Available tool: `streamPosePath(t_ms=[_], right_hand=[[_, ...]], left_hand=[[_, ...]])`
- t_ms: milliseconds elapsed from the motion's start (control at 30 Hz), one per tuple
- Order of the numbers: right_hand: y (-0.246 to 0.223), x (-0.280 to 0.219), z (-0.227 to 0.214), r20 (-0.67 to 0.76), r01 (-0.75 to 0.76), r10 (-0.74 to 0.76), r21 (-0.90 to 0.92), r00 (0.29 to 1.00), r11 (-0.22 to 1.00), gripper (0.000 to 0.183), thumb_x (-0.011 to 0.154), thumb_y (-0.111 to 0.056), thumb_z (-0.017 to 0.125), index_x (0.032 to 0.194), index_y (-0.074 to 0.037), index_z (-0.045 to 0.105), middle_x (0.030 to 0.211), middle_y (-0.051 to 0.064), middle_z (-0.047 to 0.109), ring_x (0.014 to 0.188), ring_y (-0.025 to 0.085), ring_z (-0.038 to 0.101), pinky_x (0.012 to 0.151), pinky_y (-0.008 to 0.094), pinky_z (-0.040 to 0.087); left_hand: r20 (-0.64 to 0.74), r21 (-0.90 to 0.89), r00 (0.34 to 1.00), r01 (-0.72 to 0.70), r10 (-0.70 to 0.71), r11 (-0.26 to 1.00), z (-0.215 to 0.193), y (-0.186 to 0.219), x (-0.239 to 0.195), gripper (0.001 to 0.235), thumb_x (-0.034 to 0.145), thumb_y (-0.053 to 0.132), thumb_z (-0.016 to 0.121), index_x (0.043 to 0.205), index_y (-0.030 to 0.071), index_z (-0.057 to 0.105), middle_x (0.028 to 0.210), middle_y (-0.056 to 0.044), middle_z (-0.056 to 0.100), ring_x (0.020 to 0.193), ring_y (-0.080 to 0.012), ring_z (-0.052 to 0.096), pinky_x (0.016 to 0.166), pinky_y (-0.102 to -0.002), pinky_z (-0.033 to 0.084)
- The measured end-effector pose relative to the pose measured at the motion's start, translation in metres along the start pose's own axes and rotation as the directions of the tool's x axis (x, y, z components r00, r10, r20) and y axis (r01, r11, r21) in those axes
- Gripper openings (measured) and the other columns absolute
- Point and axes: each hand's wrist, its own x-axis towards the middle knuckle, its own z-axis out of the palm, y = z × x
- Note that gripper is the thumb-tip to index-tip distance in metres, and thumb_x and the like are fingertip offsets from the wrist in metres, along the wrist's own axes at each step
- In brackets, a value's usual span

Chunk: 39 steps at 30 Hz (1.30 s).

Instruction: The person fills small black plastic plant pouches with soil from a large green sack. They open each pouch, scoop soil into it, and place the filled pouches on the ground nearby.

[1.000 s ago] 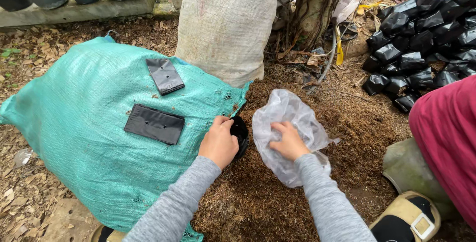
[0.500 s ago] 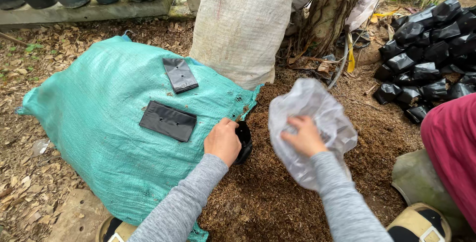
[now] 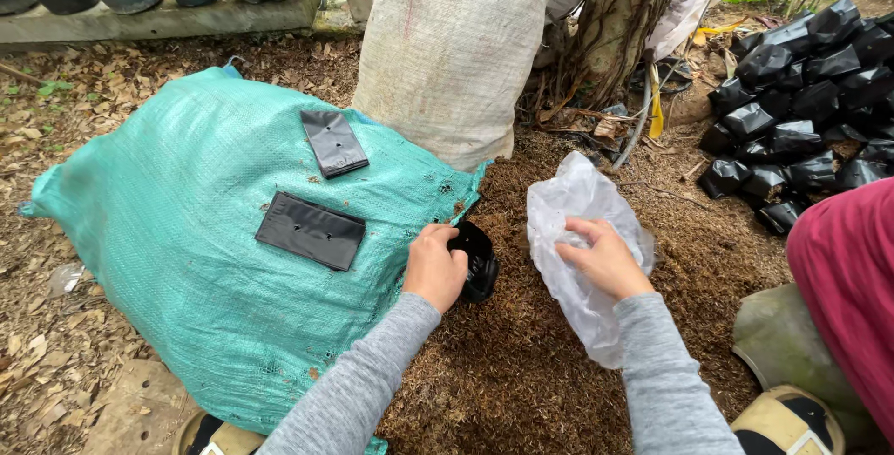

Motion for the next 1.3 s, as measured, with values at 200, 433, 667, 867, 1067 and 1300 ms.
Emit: streamPosePath(t_ms=[200, 433, 667, 867, 1067, 1300], right_hand=[[-0.001, 0.001, 0.018, -0.137, -0.072, 0.063, -0.058, 0.989, 0.996, 0.05, 0.079, -0.036, 0.082, 0.122, -0.011, 0.075, 0.124, 0.015, 0.065, 0.116, 0.03, 0.064, 0.103, 0.041, 0.05], [0.007, -0.005, 0.038, 0.118, -0.048, 0.078, -0.236, 0.99, 0.971, 0.071, 0.074, -0.023, 0.086, 0.14, -0.018, 0.06, 0.142, 0.013, 0.05, 0.13, 0.032, 0.049, 0.109, 0.045, 0.041], [0.03, 0.0, 0.038, 0.137, -0.238, 0.24, -0.026, 0.961, 0.971, 0.068, 0.081, -0.017, 0.072, 0.146, -0.01, 0.054, 0.149, 0.01, 0.055, 0.13, 0.028, 0.062, 0.112, 0.04, 0.05], [0.031, -0.02, 0.013, 0.248, -0.018, 0.048, -0.123, 0.967, 0.992, 0.076, 0.075, -0.011, 0.076, 0.146, -0.005, 0.05, 0.15, 0.015, 0.052, 0.139, 0.028, 0.049, 0.117, 0.04, 0.039], [0.006, -0.065, 0.065, 0.111, -0.11, 0.161, -0.37, 0.981, 0.923, 0.077, 0.071, -0.011, 0.084, 0.142, -0.02, 0.055, 0.15, 0.017, 0.042, 0.132, 0.035, 0.044, 0.111, 0.042, 0.043], [0.031, -0.048, 0.04, 0.042, -0.361, 0.36, 0.184, 0.932, 0.914, 0.078, 0.076, 0.0, 0.075, 0.148, -0.008, 0.046, 0.137, 0.004, 0.058, 0.094, 0.023, 0.073, 0.085, 0.037, 0.062]], left_hand=[[0.048, 0.016, 0.999, 0.016, -0.017, 1.0, -0.008, 0.019, -0.005, 0.03, 0.074, 0.002, 0.061, 0.1, -0.005, 0.075, 0.128, -0.022, 0.06, 0.113, -0.0413, 0.061, 0.1, -0.047, 0.048], [0.378, 0.45, 0.897, -0.393, 0.227, 0.802, -0.031, 0.031, -0.011, 0.012, 0.077, 0.014, 0.072, 0.081, 0.002, 0.073, 0.1, -0.009, 0.066, 0.104, -0.0322, 0.064, 0.087, -0.047, 0.052], [0.132, 0.203, 0.989, 0.032, -0.06, 0.979, -0.015, 0.015, -0.007, 0.014, 0.078, 0.008, 0.067, 0.085, -0.004, 0.071, 0.117, -0.015, 0.063, 0.094, -0.039, 0.068, 0.086, -0.05, 0.055], [0.14, 0.211, 0.99, -0.022, -0.008, 0.977, -0.01, 0.01, -0.009, 0.016, 0.073, 0.01, 0.069, 0.08, -0.002, 0.077, 0.129, -0.014, 0.062, 0.105, -0.0336, 0.065, 0.093, -0.045, 0.052], [0.234, 0.306, 0.852, -0.521, 0.468, 0.797, -0.012, 0.008, -0.017, 0.01, 0.066, 0.002, 0.068, 0.073, 0.004, 0.075, 0.124, -0.005, 0.067, 0.116, -0.0258, 0.057, 0.096, -0.04, 0.046], [0.323, 0.138, 0.897, -0.36, 0.301, 0.923, -0.007, 0.015, -0.022, 0.028, 0.073, -0.004, 0.063, 0.095, 0.006, 0.075, 0.125, 0.001, 0.065, 0.114, -0.0241, 0.058, 0.097, -0.038, 0.053]])
